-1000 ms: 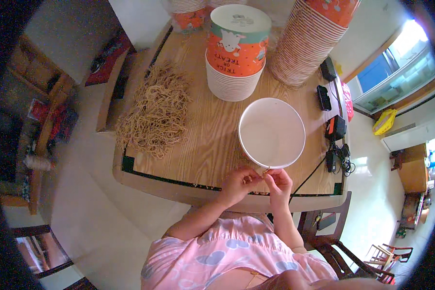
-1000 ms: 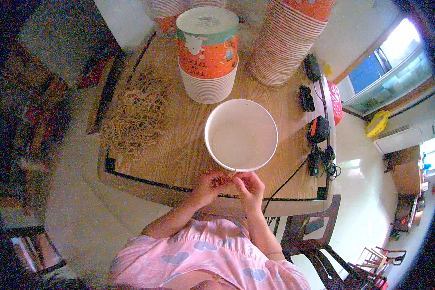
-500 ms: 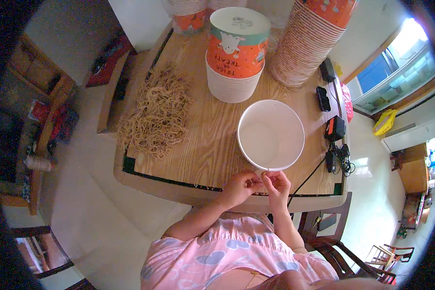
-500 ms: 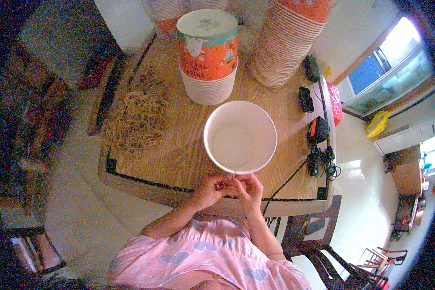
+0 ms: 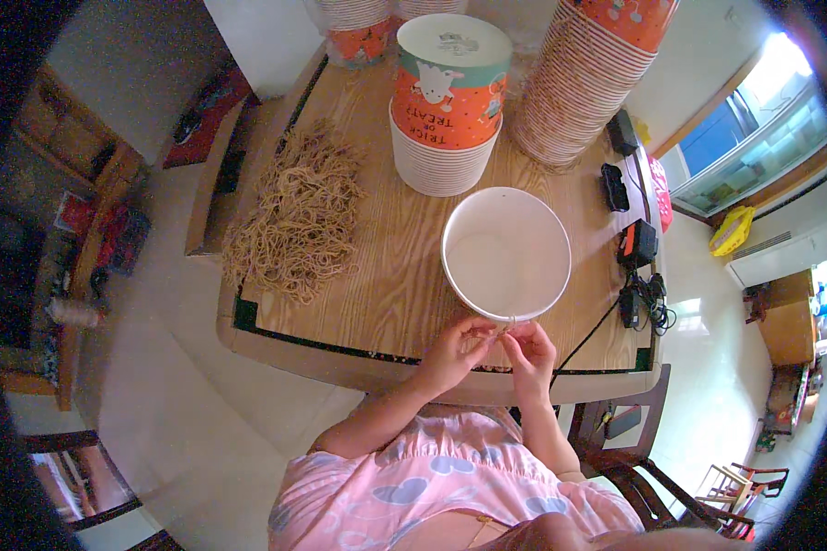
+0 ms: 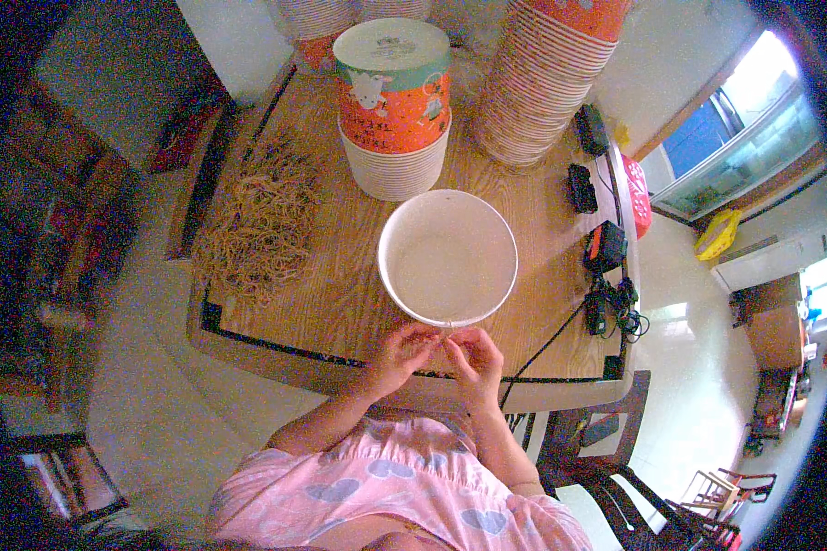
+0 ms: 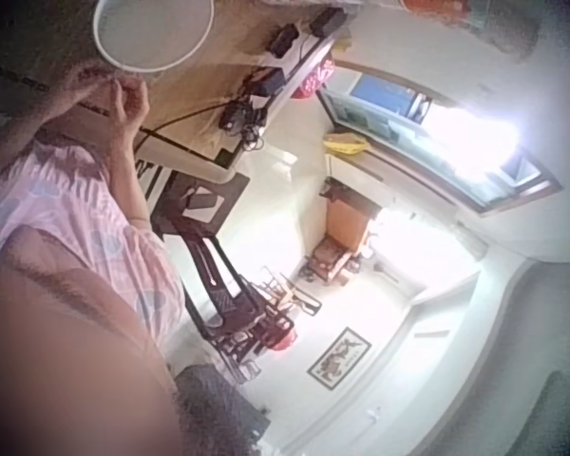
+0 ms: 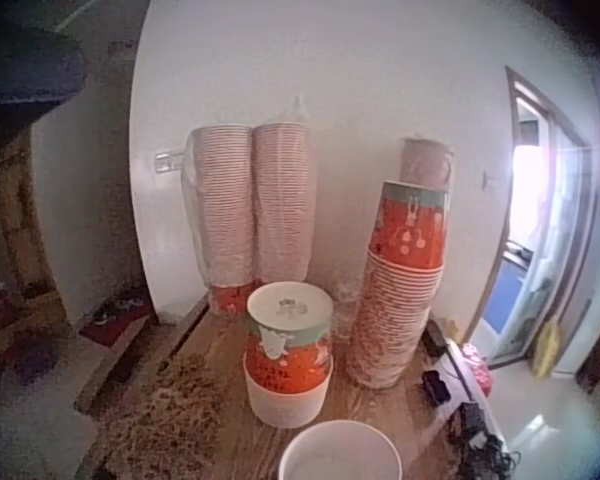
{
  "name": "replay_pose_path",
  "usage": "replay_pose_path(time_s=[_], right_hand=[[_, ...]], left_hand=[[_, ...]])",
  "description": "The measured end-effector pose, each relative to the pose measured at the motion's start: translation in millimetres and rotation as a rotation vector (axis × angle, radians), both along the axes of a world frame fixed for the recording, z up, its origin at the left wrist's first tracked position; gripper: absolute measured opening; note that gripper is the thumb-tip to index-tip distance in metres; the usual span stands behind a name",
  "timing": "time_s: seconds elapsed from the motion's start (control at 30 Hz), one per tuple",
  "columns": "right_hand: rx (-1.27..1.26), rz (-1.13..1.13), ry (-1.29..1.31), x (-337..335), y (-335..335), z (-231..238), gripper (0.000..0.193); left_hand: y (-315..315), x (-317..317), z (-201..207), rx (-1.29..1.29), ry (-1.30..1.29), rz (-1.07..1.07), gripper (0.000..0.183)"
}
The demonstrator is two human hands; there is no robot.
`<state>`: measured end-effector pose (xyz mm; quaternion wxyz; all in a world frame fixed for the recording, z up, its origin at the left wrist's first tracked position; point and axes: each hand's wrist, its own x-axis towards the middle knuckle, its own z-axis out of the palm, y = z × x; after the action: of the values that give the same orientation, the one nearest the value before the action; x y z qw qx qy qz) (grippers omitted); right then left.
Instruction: Tying string handles onto paper buckets.
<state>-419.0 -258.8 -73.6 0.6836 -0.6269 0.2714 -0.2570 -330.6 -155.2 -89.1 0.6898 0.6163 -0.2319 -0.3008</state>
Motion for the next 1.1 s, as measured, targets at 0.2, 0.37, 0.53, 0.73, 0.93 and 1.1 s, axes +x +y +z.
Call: replay_pose_path(time_s=[0.2, 0.37, 0.53, 0.73, 0.93, 1.1], right_hand=[[0.011, 0.048, 0.018, -7, 1, -1, 0.008], [-0.018, 0.054, 0.022, -11, 0, 1, 0.004], [0.015, 0.050, -0.042, -12, -1, -1, 0.011], [-0.026, 0.074, -0.038, -13, -1, -5, 0.009], [-0.020, 0.054, -0.077, -13, 2, -2, 0.008], [0.001, 0.077, -0.086, -11, 2, 0, 0.012]], left_hand=[[-3, 1, 6, -0.022, 0.033, 0.004, 0.016], [-8, 1, 6, -0.053, 0.058, 0.010, 0.016], [-7, 1, 4, -0.083, 0.302, -0.032, 0.017], [-6, 2, 9, -0.056, 0.280, -0.047, 0.016], [-4, 0, 9, 0.005, 0.176, -0.069, 0.012], [-1, 0, 9, 0.006, 0.076, -0.020, 0.013]])
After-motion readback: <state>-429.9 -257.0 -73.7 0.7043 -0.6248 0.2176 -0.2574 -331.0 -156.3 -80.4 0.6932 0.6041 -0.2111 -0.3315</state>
